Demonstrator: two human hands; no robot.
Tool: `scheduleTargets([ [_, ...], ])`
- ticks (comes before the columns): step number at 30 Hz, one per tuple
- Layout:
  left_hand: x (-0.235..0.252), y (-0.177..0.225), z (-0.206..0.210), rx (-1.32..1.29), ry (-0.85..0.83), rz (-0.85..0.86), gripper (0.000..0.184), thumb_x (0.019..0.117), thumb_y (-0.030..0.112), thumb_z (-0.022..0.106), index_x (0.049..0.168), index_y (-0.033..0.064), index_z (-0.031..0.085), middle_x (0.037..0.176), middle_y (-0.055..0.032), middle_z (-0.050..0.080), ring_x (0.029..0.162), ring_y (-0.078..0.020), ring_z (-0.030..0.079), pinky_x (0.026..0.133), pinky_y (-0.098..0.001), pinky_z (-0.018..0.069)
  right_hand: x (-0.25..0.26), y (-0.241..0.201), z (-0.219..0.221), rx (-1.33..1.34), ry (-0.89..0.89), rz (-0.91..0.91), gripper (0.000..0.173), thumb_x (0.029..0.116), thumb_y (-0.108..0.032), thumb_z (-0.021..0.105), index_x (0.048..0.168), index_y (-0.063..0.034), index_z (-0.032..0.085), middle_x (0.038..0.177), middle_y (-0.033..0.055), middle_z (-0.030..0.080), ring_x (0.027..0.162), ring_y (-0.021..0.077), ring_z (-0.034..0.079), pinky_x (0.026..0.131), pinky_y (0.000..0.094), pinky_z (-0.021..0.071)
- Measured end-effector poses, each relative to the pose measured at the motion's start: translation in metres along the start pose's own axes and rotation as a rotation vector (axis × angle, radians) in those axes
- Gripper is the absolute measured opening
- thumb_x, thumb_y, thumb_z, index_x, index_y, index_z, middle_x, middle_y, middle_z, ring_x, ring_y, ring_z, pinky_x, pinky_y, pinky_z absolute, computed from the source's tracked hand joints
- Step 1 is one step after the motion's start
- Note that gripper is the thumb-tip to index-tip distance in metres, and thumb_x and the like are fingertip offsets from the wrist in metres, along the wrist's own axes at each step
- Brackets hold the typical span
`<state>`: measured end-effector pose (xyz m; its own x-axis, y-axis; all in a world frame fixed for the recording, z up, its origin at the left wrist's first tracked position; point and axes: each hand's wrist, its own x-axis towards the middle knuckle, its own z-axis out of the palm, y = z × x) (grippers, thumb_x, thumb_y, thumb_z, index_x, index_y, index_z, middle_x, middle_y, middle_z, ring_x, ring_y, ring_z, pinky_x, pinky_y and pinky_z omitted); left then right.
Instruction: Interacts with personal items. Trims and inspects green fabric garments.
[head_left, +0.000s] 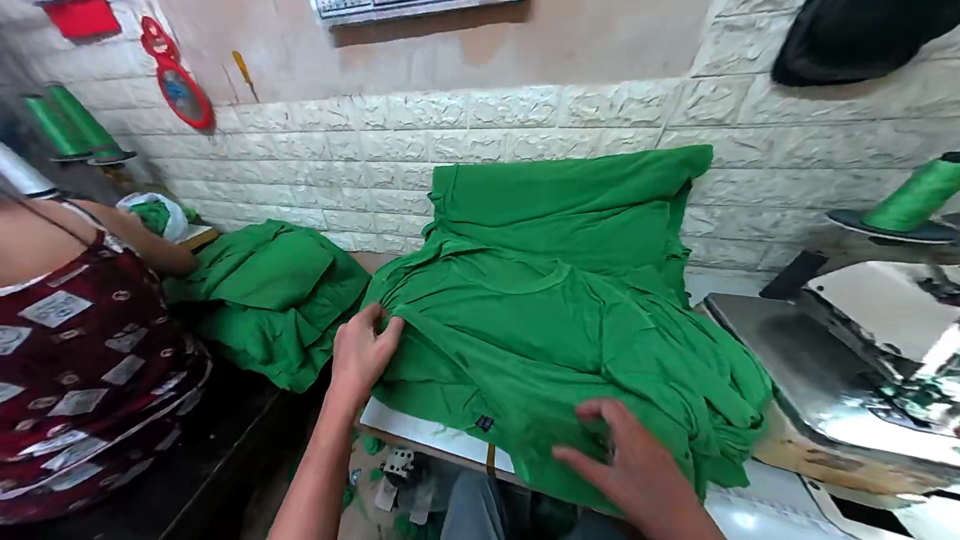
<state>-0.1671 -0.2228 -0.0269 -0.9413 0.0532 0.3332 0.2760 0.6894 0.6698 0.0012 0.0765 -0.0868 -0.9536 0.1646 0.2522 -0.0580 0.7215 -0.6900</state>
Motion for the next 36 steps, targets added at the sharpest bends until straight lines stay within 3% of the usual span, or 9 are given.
scheduleTargets([
  [4,0.009,0.004,-0.006,0.134,0.054,0.008,0.043,0.0966,0.041,0.065,0.11,0.0009,0.068,0.088,-0.0206,0.068,0.085,-0.0402,0.067,0.074,-0.063,0.0507,-0.019,-0.01,-0.015,-0.252,-0.018,0.013,0.017,0.0903,-0.003,0.069,0.103,0.0076,0.07,0.106,0.0281,0.066,0.089,0.0443,0.069,0.074,0.0606,0.0561],
  [9,0.031,0.008,-0.012,0.013,-0.092,0.222,0.063,0.079,0.035,0.088,0.124,0.0006,0.06,0.112,-0.0207,0.066,0.098,-0.0346,0.066,0.086,-0.0568,0.0544,0.001,-0.016,-0.057,-0.097,0.431,-0.003,0.029,0.1046,-0.012,0.046,0.117,0.0125,0.053,0.078,0.0181,0.059,0.056,0.0226,0.06,0.053,0.042,0.0552],
  [12,0.055,0.01,-0.012,-0.011,-0.235,0.357,0.075,0.0756,0.018,0.092,0.136,0.0021,0.051,0.13,-0.0226,0.057,0.104,-0.0339,0.067,0.089,-0.0525,0.0572,0.043,-0.018,-0.075,-0.243,0.632,-0.063,0.034,0.1074,-0.019,0.047,0.119,0.0112,0.055,0.097,0.0325,0.062,0.085,0.045,0.063,0.075,0.0613,0.05],
  [15,0.082,0.018,-0.01,0.017,-0.066,0.489,0.05,0.0872,0.0,0.076,0.131,-0.0038,0.053,0.126,-0.0262,0.059,0.104,-0.0376,0.067,0.09,-0.0542,0.0567,0.1,-0.023,-0.084,-0.354,0.689,-0.03,0.038,0.1085,-0.025,0.047,0.119,0.0099,0.057,0.102,0.0369,0.064,0.095,0.057,0.064,0.079,0.0719,0.0454],
  [18,0.116,0.026,0.011,0.063,0.219,0.535,0.023,0.0976,-0.004,0.054,0.118,-0.0094,0.062,0.117,-0.0278,0.065,0.108,-0.0411,0.066,0.095,-0.0553,0.0533,0.155,-0.018,-0.084,-0.437,0.569,0.084,0.036,0.1079,-0.023,0.049,0.12,0.0084,0.059,0.107,0.0361,0.066,0.101,0.0573,0.064,0.082,0.0731,0.0457],
  [23,0.14,0.005,0.073,0.316,-0.096,0.127,0.045,0.1034,0.033,0.059,0.134,-0.0002,0.061,0.136,-0.0261,0.059,0.137,-0.047,0.045,0.112,-0.0677,0.0302,0.187,0.011,-0.061,-0.547,0.118,0.298,0.035,0.1068,-0.023,0.052,0.128,0.0016,0.063,0.118,0.0321,0.067,0.115,0.0518,0.063,0.093,0.0696,0.0467],
  [28,0.141,0.024,0.064,0.335,0.002,0.084,0.057,0.1117,0.042,0.032,0.12,-0.0035,0.065,0.116,-0.0278,0.068,0.116,-0.044,0.064,0.097,-0.0612,0.0479,0.18,0.022,-0.058,-0.442,0.276,0.285,0.031,0.1069,-0.025,0.053,0.119,0.0013,0.065,0.105,0.0294,0.07,0.104,0.0503,0.067,0.086,0.0679,0.0494],
  [34,0.19,0.039,0.067,0.381,0.331,0.394,0.055,0.1088,0.043,0.043,0.093,-0.0015,0.071,0.085,-0.0223,0.071,0.088,-0.042,0.072,0.076,-0.0579,0.0549,0.176,0.036,-0.054,-0.212,0.611,0.28,0.037,0.1091,-0.026,0.049,0.117,0.0083,0.061,0.099,0.0345,0.066,0.097,0.0543,0.065,0.082,0.0704,0.0474],
  [36,0.205,0.038,0.091,0.412,0.239,0.385,0.054,0.1087,0.044,0.042,0.097,-0.0005,0.071,0.089,-0.0222,0.072,0.092,-0.0417,0.071,0.08,-0.0579,0.0547,0.176,0.04,-0.055,-0.222,0.615,0.318,0.038,0.1094,-0.026,0.048,0.119,0.0081,0.061,0.101,0.0343,0.066,0.099,0.0539,0.065,0.083,0.0698,0.0471],
])
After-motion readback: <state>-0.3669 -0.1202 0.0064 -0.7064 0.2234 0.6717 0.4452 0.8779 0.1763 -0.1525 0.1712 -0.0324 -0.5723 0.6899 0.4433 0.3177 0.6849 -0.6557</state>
